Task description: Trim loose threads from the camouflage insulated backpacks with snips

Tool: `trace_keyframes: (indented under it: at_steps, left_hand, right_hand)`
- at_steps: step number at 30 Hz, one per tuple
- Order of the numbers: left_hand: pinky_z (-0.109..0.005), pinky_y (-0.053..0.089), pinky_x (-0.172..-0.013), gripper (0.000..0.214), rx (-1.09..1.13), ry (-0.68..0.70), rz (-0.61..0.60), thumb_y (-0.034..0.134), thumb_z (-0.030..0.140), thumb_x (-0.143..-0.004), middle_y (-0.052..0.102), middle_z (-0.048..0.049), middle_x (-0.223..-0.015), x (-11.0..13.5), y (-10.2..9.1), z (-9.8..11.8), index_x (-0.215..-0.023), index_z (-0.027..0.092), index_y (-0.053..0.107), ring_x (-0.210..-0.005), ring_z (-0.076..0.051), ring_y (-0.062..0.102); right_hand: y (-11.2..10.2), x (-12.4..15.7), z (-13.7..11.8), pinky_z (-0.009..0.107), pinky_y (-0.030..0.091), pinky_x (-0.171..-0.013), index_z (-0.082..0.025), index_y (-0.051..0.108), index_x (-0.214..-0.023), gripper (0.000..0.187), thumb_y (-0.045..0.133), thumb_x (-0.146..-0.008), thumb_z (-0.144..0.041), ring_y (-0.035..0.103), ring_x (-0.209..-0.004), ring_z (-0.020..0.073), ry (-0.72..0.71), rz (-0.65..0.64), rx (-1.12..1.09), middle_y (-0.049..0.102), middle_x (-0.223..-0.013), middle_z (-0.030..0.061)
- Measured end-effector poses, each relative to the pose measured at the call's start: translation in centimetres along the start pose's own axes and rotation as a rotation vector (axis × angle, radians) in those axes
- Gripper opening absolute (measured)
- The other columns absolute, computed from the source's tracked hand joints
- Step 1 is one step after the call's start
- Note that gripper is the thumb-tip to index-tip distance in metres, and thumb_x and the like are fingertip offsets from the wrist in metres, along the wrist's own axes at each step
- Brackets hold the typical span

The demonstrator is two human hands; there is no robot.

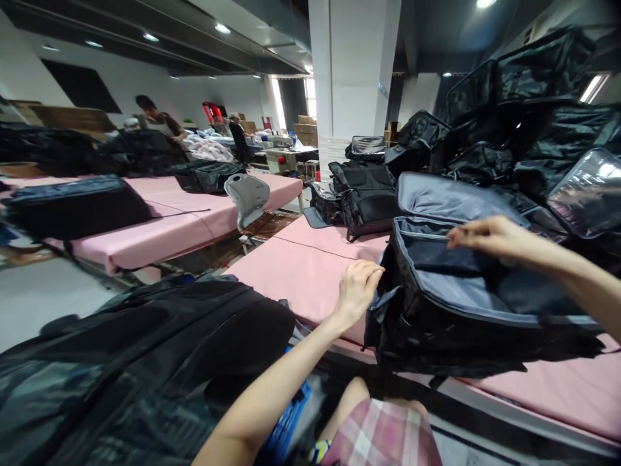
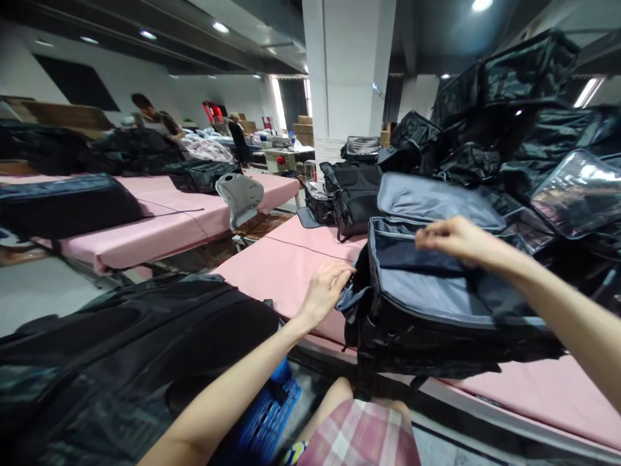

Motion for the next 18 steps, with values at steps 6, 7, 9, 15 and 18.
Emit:
trace_keyframes:
  at_steps: [6,7,9,15,18]
  left_hand:
    - [-0.023,0.041,-0.054,0.070,0.207,-0.280,-0.657,0.023,0.065,-0.084,0.049,-0.0001,-0.039,-0.8,0.7,6.3,-0.054,0.013,0.059,-0.043,-0.010,0.052]
    - [-0.022,0.037,-0.048,0.068,0.227,-0.328,-0.732,0.027,0.065,-0.083,0.045,0.0004,-0.036,-0.9,1.1,6.8,-0.050,0.012,0.055,-0.038,-0.010,0.048]
    - [-0.021,0.028,-0.040,0.059,0.277,-0.430,-0.813,0.039,0.057,-0.082,0.042,0.0008,-0.033,-0.6,1.9,7.0,-0.047,0.012,0.051,-0.033,-0.009,0.044]
    - [-0.021,0.042,-0.051,0.040,1.028,-0.592,-0.714,0.059,0.046,-0.072,0.067,-0.0125,-0.063,5.0,3.2,4.8,-0.071,0.006,0.062,-0.059,-0.016,0.063]
    - [-0.025,0.048,-0.061,0.046,1.186,-0.540,-0.577,0.063,0.051,-0.070,0.068,-0.0148,-0.067,7.4,3.7,3.9,-0.070,0.005,0.064,-0.065,-0.019,0.065]
  right_hand:
    - [8.3,11.2,-3.5,0.022,0.035,-0.051,-0.020,0.065,-0.102,0.028,0.050,-0.079,-0.014,0.058,-0.059,0.0121,-0.404,0.215,0.666,0.066,-0.078,0.0004]
    - [9.3,12.2,-4.2,0.023,0.033,-0.049,-0.019,0.065,-0.099,0.029,0.047,-0.078,-0.009,0.055,-0.053,0.0112,-0.463,0.309,0.781,0.063,-0.073,0.0002]
    - [10.8,13.9,-5.3,0.025,0.031,-0.049,-0.014,0.065,-0.095,0.029,0.043,-0.079,-0.004,0.051,-0.049,0.0107,-0.581,0.430,0.942,0.058,-0.065,0.0003]
    - [12.8,17.3,-6.5,0.027,0.030,-0.054,-0.006,0.062,-0.102,0.028,0.042,-0.083,-0.002,0.047,-0.052,0.0100,-0.654,0.632,1.045,0.055,-0.062,0.0022]
    - [13.3,18.7,-6.5,0.027,0.032,-0.055,-0.007,0.061,-0.106,0.029,0.044,-0.083,-0.003,0.049,-0.055,0.0102,-0.672,0.637,0.992,0.061,-0.071,0.0045]
Point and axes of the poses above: each hand's wrist, its own x-axis away from the middle knuckle, its own y-axis out of the palm, z = x × y, the point moved 2 cm from there along -x, towards the middle knuckle
